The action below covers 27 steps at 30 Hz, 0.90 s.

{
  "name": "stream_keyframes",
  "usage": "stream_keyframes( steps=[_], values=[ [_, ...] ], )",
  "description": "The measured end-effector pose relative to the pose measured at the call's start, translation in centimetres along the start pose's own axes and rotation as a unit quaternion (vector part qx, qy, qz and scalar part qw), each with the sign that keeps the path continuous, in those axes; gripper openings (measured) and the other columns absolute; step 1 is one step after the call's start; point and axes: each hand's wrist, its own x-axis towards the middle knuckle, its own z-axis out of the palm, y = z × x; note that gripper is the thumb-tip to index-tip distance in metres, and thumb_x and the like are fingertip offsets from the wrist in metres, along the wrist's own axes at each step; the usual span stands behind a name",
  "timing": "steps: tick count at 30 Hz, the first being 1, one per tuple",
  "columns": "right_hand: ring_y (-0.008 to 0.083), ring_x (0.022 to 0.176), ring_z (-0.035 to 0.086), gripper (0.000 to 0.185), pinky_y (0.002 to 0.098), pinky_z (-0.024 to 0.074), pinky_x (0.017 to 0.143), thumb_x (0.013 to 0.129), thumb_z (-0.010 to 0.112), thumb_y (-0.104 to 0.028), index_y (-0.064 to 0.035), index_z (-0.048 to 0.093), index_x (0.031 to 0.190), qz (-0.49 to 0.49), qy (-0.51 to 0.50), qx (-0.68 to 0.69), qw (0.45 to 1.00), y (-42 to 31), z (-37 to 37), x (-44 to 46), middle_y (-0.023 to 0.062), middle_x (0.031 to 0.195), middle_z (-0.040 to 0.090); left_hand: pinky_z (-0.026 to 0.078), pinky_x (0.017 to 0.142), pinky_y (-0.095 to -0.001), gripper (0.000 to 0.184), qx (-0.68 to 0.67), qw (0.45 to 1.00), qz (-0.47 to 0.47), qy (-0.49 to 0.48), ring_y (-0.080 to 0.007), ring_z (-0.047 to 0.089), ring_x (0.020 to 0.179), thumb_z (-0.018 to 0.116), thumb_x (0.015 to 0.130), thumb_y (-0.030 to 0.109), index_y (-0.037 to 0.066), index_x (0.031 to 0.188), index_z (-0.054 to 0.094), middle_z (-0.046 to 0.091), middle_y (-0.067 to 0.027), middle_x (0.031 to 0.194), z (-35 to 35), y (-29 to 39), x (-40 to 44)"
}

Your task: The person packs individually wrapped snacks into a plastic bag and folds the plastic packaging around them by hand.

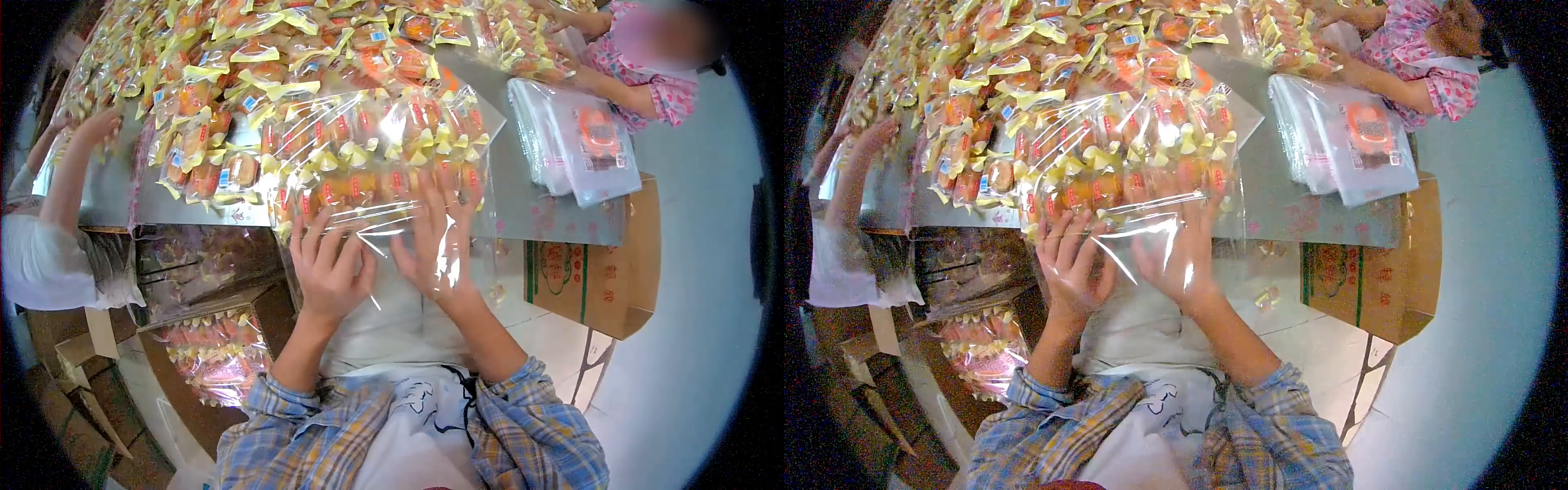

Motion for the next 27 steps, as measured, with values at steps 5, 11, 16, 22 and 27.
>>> stream_keyframes(
  steps=[5, 11, 16, 22, 27],
  values=[
    [0.0441, 0.152, 0.033, 0.063, 0.0791, 0.0082, 0.119, 0.081, 0.078, -0.018, -0.0081, 0.057, 0.140, -0.011, -0.042, 0.008, 0.999, 0.2, 1.1, -2.4, 0.0183, 0.156, 0.046, 0.022, 0.125, -0.0641, 0.047, -0.018, 0.999, 0.005, -0.029, -0.0362, 0.055, 0.133, 0.076, 0.080, 0.006, 0.007, 0.127, 0.070, 0.067, -0.0104, 0.133, 0.8, -0.6, -0.3],
    [0.0452, 0.150, 0.034, 0.068, 0.0789, 0.0083, 0.120, 0.081, 0.078, -0.017, -0.0097, 0.053, 0.145, -0.022, -0.017, 0.026, 0.999, 0.1, 1.7, -2.6, 0.0182, 0.156, 0.044, 0.032, 0.118, -0.0628, 0.037, 0.001, 1.000, -0.011, 0.007, -0.0380, 0.055, 0.134, 0.076, 0.082, 0.008, 0.006, 0.119, 0.072, 0.067, -0.0117, 0.129, 0.9, -0.3, -0.1],
    [0.0429, 0.150, 0.034, 0.079, 0.0772, 0.0090, 0.121, 0.081, 0.078, -0.017, -0.0146, 0.048, 0.154, -0.016, -0.025, -0.010, 1.000, -0.1, 1.7, -0.3, 0.0162, 0.158, 0.043, 0.030, 0.121, -0.0604, 0.042, 0.039, 0.999, -0.008, 0.014, -0.0391, 0.049, 0.142, 0.073, 0.085, 0.013, 0.006, 0.126, 0.070, 0.062, -0.0161, 0.142, 0.5, -0.8, 0.1],
    [0.0348, 0.150, 0.037, 0.078, 0.0714, 0.0116, 0.124, 0.079, 0.077, -0.018, -0.0194, 0.052, 0.153, -0.015, -0.029, -0.040, 0.999, 0.8, 2.7, -0.3, 0.0093, 0.159, 0.045, 0.024, 0.123, -0.0612, 0.053, 0.044, 0.998, -0.039, -0.030, -0.0406, 0.041, 0.147, 0.072, 0.085, 0.016, 0.006, 0.137, 0.066, 0.056, -0.0169, 0.147, 1.2, -1.3, -0.3],
    [0.0307, 0.149, 0.040, 0.072, 0.0655, 0.0173, 0.123, 0.081, 0.076, -0.018, -0.0208, 0.056, 0.150, -0.014, -0.021, -0.051, 0.998, 0.9, 2.5, -0.3, 0.0070, 0.157, 0.048, 0.021, 0.125, -0.0600, 0.059, 0.043, 0.998, -0.036, -0.032, -0.0388, 0.038, 0.148, 0.074, 0.084, 0.014, 0.008, 0.142, 0.062, 0.052, -0.0149, 0.151, 1.4, -1.1, -0.2]
  ],
)
